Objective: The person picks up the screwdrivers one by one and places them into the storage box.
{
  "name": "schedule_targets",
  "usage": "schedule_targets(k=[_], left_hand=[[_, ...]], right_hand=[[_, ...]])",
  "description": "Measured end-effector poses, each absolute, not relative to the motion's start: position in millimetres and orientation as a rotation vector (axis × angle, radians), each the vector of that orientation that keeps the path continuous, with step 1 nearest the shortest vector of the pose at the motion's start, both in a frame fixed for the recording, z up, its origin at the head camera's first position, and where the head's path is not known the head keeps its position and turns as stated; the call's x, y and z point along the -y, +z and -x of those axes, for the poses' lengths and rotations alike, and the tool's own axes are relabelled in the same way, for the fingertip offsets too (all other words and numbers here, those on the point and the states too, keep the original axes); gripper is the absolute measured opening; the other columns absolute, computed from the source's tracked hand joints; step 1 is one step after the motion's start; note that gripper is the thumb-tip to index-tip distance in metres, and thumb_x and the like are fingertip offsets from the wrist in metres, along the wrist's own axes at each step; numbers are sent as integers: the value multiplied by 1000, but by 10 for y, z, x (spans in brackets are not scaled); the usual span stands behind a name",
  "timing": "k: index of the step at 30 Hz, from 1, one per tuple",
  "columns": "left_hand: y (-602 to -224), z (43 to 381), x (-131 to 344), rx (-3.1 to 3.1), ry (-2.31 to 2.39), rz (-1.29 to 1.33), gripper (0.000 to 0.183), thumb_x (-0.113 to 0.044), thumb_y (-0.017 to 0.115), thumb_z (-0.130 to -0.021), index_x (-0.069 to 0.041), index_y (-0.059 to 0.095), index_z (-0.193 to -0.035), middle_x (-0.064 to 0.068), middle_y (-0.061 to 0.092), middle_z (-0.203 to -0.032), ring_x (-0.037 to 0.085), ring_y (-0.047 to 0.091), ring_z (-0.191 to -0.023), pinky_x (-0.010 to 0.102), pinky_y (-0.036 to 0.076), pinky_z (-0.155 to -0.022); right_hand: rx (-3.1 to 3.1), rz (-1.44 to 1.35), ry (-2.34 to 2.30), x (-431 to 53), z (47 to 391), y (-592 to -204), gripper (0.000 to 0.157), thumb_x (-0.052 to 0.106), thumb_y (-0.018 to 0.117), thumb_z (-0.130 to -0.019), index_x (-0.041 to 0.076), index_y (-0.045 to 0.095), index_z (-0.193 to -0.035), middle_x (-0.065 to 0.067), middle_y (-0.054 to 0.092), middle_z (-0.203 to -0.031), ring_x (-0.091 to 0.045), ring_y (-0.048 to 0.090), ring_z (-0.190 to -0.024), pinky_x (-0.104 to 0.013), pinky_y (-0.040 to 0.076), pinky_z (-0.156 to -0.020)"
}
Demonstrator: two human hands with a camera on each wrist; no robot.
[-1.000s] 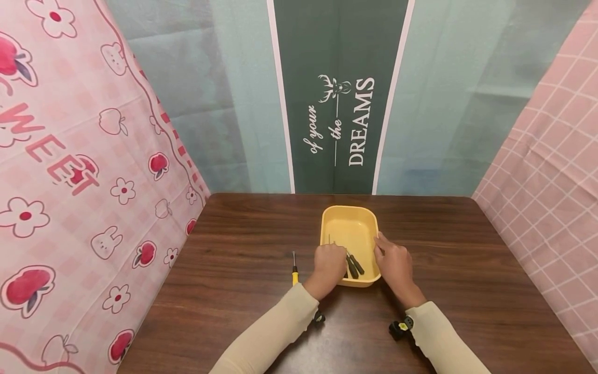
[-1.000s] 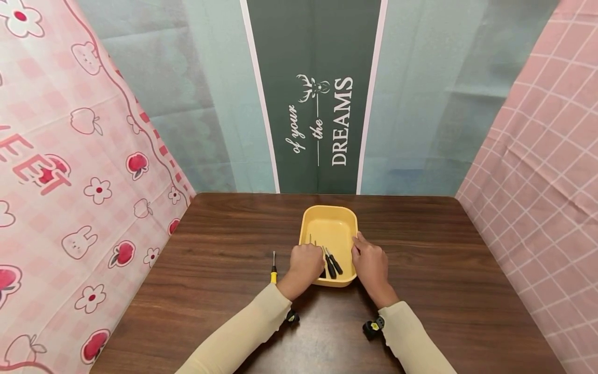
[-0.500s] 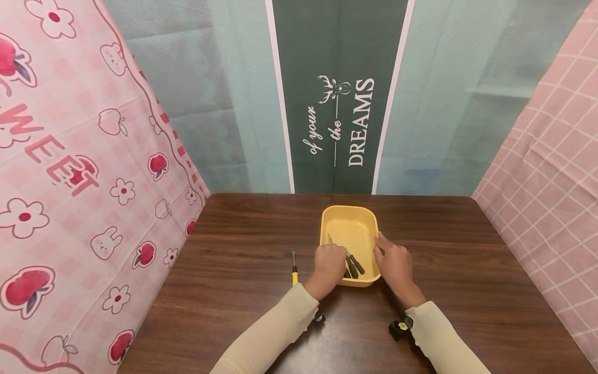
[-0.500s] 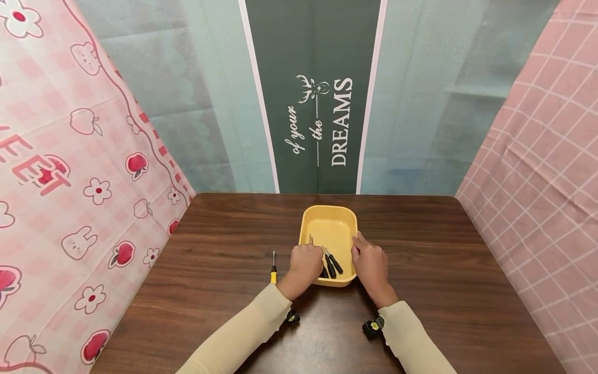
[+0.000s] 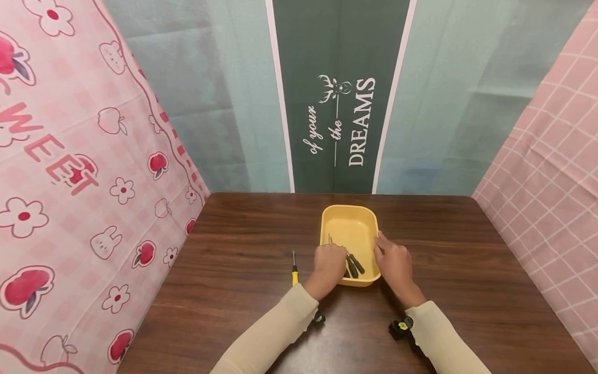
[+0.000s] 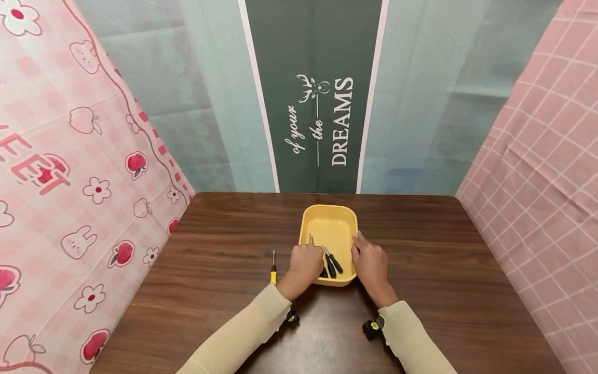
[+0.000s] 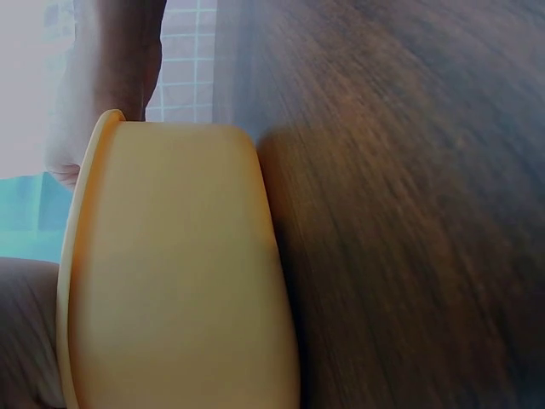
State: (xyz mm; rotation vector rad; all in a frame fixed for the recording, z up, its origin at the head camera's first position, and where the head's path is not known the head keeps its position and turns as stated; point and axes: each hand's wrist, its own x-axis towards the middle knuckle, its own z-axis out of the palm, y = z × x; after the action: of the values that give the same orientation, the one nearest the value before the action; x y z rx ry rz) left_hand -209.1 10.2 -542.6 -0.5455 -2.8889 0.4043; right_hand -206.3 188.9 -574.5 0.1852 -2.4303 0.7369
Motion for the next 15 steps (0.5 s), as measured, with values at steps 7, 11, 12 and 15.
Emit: schedule_targets(k=[7, 11, 12, 15], left_hand=[[-5425, 2086, -109, 2860, 413, 542, 24, -31, 69, -92, -25, 71, -70, -5, 62, -61, 11, 55, -51, 31, 39, -42], [-5435, 2091, -98, 2847, 378, 539, 26, -30, 70, -91, -25, 68, -65, -5, 61, -59, 12, 55, -51, 32, 40, -43], [-5437, 2092, -92, 2842, 363, 538, 28, -30, 70, -91, -25, 66, -64, -5, 60, -58, 12, 55, -50, 32, 41, -43], [-5437, 2095, -69, 2819, 318, 546, 31, -27, 69, -89, -25, 63, -59, -6, 57, -55, 12, 54, -49, 32, 41, -42]], right_hand=[[2431, -181, 732, -1898, 2060, -5725, 23, 1, 70, -89, -3, 75, -112, -18, 68, -122, -11, 27, -44, -32, 33, -46], [2444, -177, 730, -1895, 2055, -5709, 24, 1, 70, -90, -3, 75, -112, -18, 68, -122, -11, 29, -44, -32, 34, -46], [2446, -176, 731, -1894, 2054, -5707, 24, 2, 70, -90, -3, 74, -113, -18, 68, -122, -11, 28, -44, -32, 34, -46], [2450, -179, 734, -1889, 2050, -5698, 23, 2, 70, -90, -3, 74, -112, -18, 68, -122, -11, 28, -44, -32, 34, -46]])
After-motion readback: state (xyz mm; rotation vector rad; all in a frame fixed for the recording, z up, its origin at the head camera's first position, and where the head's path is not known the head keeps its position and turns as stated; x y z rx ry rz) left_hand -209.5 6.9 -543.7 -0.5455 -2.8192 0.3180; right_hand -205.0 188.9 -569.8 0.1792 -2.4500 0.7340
